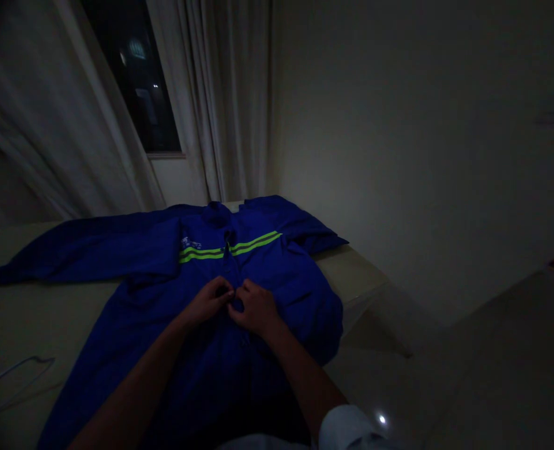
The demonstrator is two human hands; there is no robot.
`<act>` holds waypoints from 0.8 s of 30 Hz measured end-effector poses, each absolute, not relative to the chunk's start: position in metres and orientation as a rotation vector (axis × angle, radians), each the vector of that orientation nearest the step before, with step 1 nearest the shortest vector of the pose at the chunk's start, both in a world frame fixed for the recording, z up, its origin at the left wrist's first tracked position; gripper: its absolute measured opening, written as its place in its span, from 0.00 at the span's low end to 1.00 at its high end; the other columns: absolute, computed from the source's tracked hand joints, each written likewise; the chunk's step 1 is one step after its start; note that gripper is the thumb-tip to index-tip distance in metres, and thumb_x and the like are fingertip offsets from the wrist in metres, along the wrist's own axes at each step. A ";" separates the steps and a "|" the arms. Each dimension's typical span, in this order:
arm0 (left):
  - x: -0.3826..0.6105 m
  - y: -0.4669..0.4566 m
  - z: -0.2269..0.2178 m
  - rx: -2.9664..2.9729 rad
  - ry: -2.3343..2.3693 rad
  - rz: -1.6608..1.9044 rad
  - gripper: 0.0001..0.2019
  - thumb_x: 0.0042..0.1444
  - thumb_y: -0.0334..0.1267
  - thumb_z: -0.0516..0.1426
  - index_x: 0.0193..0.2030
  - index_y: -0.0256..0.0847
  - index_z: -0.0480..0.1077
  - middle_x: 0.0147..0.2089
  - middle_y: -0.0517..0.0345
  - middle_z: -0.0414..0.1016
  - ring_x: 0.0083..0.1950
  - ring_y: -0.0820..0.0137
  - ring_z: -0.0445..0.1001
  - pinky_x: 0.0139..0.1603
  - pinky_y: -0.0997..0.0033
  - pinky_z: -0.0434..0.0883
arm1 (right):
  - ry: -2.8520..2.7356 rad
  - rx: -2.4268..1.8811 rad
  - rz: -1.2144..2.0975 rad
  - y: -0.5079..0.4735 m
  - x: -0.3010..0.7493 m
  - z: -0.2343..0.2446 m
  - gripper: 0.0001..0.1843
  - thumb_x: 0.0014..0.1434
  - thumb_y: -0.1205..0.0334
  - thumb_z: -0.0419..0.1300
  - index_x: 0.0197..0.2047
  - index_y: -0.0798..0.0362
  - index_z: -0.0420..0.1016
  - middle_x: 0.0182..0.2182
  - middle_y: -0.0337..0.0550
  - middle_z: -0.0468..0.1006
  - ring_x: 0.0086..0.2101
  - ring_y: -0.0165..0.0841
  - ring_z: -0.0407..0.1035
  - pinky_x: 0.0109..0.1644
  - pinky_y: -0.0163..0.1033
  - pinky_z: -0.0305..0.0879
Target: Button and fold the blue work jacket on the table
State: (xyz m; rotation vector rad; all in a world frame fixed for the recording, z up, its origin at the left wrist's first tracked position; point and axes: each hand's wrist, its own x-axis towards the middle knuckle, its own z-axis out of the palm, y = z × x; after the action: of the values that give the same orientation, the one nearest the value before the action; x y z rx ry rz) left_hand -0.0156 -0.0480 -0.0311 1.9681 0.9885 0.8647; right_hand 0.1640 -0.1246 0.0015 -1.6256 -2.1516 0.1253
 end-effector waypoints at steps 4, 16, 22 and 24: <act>-0.020 -0.052 -0.028 2.064 0.986 0.934 0.07 0.61 0.42 0.60 0.37 0.43 0.77 0.49 0.50 0.73 0.54 0.59 0.72 0.60 0.54 0.69 | -2.139 -1.650 0.154 -0.126 0.163 0.003 0.16 0.62 0.46 0.67 0.43 0.49 0.75 0.43 0.41 0.75 0.38 0.33 0.73 0.37 0.35 0.61; -0.017 -0.058 -0.028 2.060 0.934 0.952 0.11 0.66 0.46 0.56 0.38 0.44 0.74 0.49 0.50 0.73 0.54 0.59 0.71 0.61 0.54 0.68 | -2.048 -1.599 0.257 -0.122 0.165 -0.002 0.08 0.64 0.56 0.66 0.44 0.49 0.77 0.44 0.39 0.76 0.41 0.31 0.74 0.42 0.34 0.64; -0.016 -0.055 -0.040 2.046 1.002 0.959 0.12 0.66 0.48 0.55 0.37 0.45 0.74 0.49 0.50 0.73 0.55 0.59 0.71 0.63 0.53 0.68 | -2.140 -1.642 0.149 -0.121 0.164 -0.006 0.09 0.68 0.53 0.63 0.44 0.49 0.79 0.43 0.42 0.79 0.41 0.34 0.76 0.41 0.36 0.65; -0.016 -0.054 -0.043 2.050 1.030 0.947 0.12 0.66 0.48 0.56 0.37 0.45 0.75 0.48 0.50 0.73 0.54 0.58 0.71 0.62 0.52 0.68 | -2.174 -1.658 0.109 -0.123 0.161 -0.006 0.10 0.69 0.53 0.62 0.45 0.49 0.80 0.44 0.43 0.79 0.41 0.35 0.76 0.40 0.37 0.65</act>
State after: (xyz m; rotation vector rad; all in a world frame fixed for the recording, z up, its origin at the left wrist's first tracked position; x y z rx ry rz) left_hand -0.0160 -0.0539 -0.0428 2.0498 1.0299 0.9468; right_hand 0.1614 -0.1229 -0.0057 -1.6575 -2.1744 0.1092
